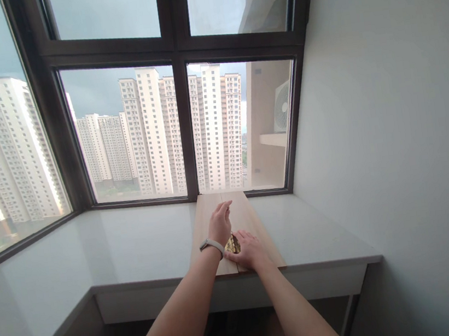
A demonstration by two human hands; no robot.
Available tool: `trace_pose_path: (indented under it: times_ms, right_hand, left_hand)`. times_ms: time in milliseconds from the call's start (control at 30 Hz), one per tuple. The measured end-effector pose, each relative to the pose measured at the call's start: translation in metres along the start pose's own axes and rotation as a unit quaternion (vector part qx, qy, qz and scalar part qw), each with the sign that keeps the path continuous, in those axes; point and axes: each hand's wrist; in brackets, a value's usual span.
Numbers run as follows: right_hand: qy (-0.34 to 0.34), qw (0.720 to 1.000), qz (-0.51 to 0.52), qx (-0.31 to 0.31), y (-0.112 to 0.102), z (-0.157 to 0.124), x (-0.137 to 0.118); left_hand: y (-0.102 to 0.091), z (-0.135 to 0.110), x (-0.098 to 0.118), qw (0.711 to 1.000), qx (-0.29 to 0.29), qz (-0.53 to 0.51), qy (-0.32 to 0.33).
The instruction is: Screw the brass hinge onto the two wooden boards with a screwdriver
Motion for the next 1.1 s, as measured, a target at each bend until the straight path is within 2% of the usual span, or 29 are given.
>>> trace_pose_path:
  times_ms: [167,500,833,1100]
  right_hand:
    - [-0.002,1.000,0.000,0.001,0.0013,0.0008,0.0028]
    - [0.000,1.000,0.000,-0.005,-0.0019,0.0003,0.0017]
    - [0.001,1.000,0.001,-0.001,-0.0005,0.0011,0.0017]
    - [-0.015,1.000,-0.004,0.006,0.0044,0.0025,0.0084]
  left_hand:
    - [-0.0054,-0.0015,-0.0002,0.999,0.021,0.032,-0.015]
    - [-0.0029,-0.0017,-0.0093,1.000,-0.005,0.010,0.005]
    - [-0.0091,-0.0018,-0.0011,0.998,0.014,0.052,-0.026]
    - [-0.0026,-0.0031,-0.0065,1.000,0.019,0.016,0.008]
Point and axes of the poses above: each hand's wrist, its own z-axis towards the middle knuckle, its own y-axis out of the palm, x = y × z, and after that the axes turned 14 degrees about z, right-handed
